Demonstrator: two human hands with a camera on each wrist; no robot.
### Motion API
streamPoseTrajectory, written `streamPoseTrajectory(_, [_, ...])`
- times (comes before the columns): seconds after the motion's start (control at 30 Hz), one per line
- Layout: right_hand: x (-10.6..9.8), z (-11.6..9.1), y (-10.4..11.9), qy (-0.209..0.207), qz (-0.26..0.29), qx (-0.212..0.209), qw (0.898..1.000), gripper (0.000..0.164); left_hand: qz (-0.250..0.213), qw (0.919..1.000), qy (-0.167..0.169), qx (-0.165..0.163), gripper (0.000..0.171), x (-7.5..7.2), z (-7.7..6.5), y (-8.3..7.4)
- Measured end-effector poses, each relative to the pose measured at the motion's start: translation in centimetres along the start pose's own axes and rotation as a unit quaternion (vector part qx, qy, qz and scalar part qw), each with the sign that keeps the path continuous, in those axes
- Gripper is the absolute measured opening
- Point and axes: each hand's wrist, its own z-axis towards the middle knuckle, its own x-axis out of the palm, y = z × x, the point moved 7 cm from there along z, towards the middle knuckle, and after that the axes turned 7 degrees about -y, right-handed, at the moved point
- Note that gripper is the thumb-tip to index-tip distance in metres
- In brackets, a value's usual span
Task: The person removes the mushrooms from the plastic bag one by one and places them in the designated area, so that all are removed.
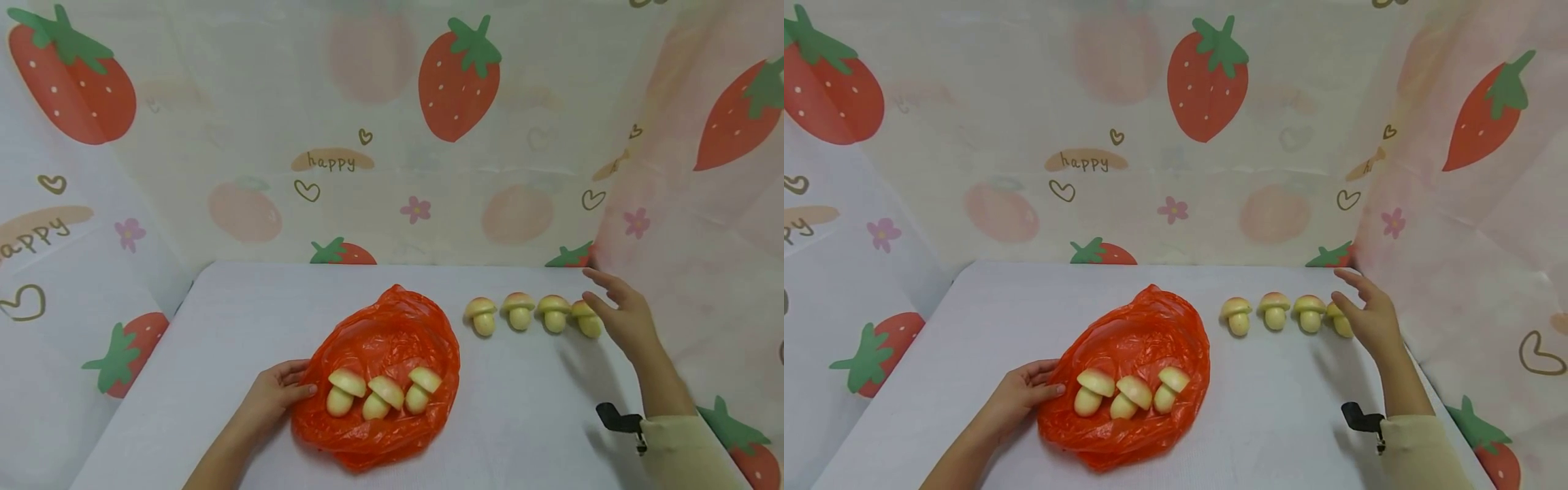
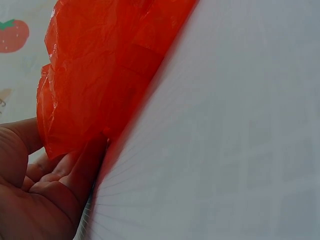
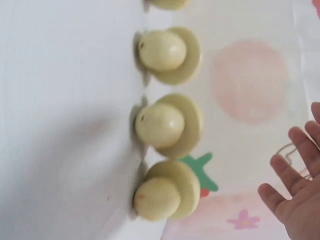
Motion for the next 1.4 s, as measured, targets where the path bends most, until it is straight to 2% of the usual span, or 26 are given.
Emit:
streamPoseTrajectory(0.33, [1.6, -0.9, 3.7, -0.023, 0.049, 0.009, 0.998, 0.049, 0.0, 1.0, 0.002, 0.005, 0.057, 0.1, 0.1, 0.1])
streamPoseTrajectory(0.57, [3.3, -1.6, 6.9, -0.017, 0.078, 0.023, 0.997, 0.053, -0.007, 0.9999, 0.01, 0.005, 0.058, 0.1, 0.1, 0.1])
streamPoseTrajectory(0.77, [5.8, -2.1, 10.4, -0.009, 0.11, -0.001, 0.994, 0.052, -0.002, 1.0, 0.006, 0.006, 0.058, 0.0, 0.2, 0.0])
streamPoseTrajectory(1.03, [9.6, -3.2, 14.2, 0.019, 0.117, -0.007, 0.993, 0.048, 0.004, 0.9999, 0.007, 0.007, 0.058, 0.0, 0.2, 0.2])
streamPoseTrajectory(1.4, [15.2, -6.7, 18.4, 0.068, 0.136, -0.047, 0.987, 0.049, 0.006, 0.9999, 0.009, 0.012, 0.06, 0.0, 0.3, 0.1])
